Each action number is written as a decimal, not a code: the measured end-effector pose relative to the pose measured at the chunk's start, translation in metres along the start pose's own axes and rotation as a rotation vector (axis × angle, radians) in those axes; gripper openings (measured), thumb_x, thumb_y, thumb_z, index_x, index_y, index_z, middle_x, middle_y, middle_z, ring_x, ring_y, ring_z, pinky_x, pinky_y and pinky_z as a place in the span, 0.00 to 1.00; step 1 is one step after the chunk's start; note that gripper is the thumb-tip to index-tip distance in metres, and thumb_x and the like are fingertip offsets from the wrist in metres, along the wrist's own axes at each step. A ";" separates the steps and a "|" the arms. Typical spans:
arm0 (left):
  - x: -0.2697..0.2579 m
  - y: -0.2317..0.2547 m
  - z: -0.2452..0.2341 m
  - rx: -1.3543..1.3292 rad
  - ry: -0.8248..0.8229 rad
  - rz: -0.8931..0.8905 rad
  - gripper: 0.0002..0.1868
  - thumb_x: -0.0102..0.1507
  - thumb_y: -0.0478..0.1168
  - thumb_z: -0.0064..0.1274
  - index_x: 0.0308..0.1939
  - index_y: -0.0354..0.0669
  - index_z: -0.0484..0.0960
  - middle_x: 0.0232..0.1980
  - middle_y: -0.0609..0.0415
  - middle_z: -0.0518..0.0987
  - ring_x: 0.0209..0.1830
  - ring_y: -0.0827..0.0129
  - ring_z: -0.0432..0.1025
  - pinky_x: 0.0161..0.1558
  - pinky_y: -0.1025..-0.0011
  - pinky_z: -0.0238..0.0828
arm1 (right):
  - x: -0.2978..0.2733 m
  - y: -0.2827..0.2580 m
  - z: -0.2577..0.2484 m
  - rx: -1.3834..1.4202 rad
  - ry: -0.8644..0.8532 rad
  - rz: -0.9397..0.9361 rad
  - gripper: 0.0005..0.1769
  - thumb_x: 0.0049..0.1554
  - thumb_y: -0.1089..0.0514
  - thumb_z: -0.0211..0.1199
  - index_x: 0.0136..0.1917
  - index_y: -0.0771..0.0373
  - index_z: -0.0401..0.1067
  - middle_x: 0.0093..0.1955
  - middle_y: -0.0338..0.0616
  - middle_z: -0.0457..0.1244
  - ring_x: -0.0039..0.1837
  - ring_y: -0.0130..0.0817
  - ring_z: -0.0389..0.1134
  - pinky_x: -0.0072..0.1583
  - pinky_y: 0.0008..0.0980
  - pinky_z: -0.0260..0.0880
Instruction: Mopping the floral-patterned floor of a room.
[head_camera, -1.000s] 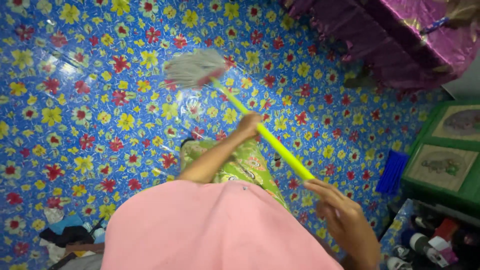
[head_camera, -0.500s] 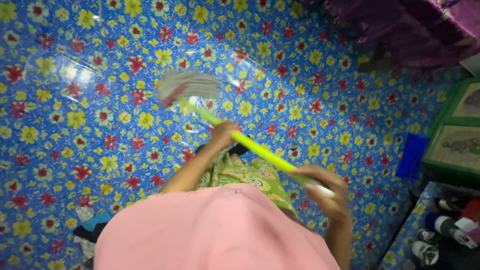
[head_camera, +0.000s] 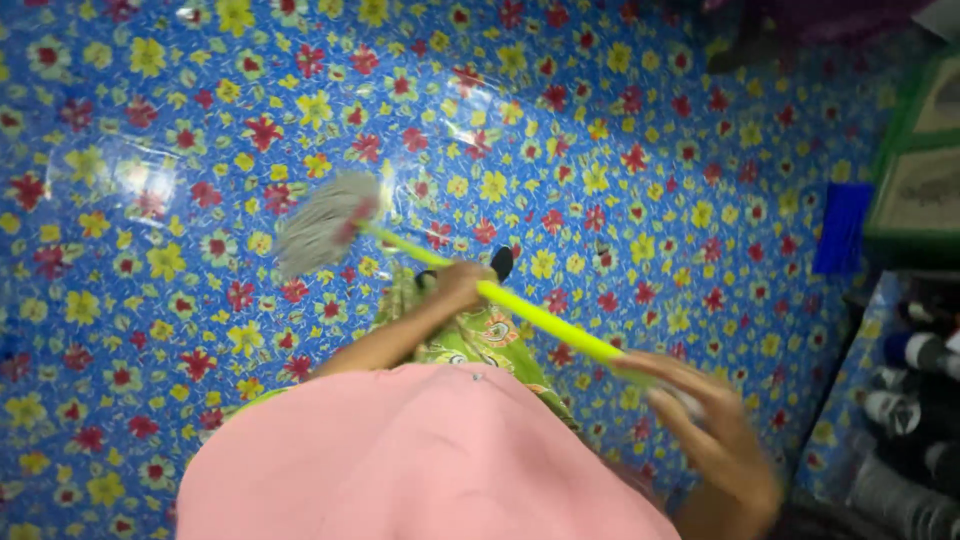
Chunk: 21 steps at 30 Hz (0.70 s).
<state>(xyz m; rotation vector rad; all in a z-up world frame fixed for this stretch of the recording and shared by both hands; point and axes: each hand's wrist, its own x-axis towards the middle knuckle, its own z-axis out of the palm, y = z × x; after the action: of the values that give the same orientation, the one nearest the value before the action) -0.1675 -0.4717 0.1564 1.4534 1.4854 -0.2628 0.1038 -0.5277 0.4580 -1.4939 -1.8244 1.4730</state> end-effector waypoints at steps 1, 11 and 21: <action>0.033 0.005 0.035 0.008 -0.011 0.012 0.08 0.62 0.38 0.59 0.37 0.64 0.85 0.30 0.70 0.79 0.34 0.81 0.74 0.40 0.80 0.72 | -0.015 -0.017 -0.002 0.000 0.014 0.011 0.19 0.62 0.56 0.55 0.62 0.59 0.79 0.64 0.43 0.72 0.66 0.36 0.74 0.64 0.37 0.72; 0.094 0.099 0.071 -0.042 0.215 0.498 0.14 0.68 0.50 0.50 0.34 0.49 0.84 0.38 0.50 0.81 0.45 0.54 0.77 0.47 0.49 0.75 | -0.043 -0.007 0.003 -0.178 0.243 -0.108 0.12 0.59 0.60 0.59 0.52 0.65 0.79 0.54 0.46 0.74 0.58 0.41 0.77 0.62 0.39 0.76; -0.077 -0.036 0.039 -0.661 0.268 -0.435 0.15 0.69 0.41 0.45 0.34 0.37 0.83 0.65 0.47 0.73 0.42 0.62 0.72 0.43 0.65 0.73 | -0.003 0.090 0.060 0.292 -0.245 -0.110 0.13 0.63 0.62 0.58 0.60 0.59 0.78 0.64 0.47 0.70 0.70 0.42 0.68 0.75 0.43 0.61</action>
<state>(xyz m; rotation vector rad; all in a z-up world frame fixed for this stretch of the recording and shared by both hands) -0.1963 -0.5575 0.1781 0.6479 1.8682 0.1665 0.1021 -0.5685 0.3574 -1.0991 -1.6973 1.8392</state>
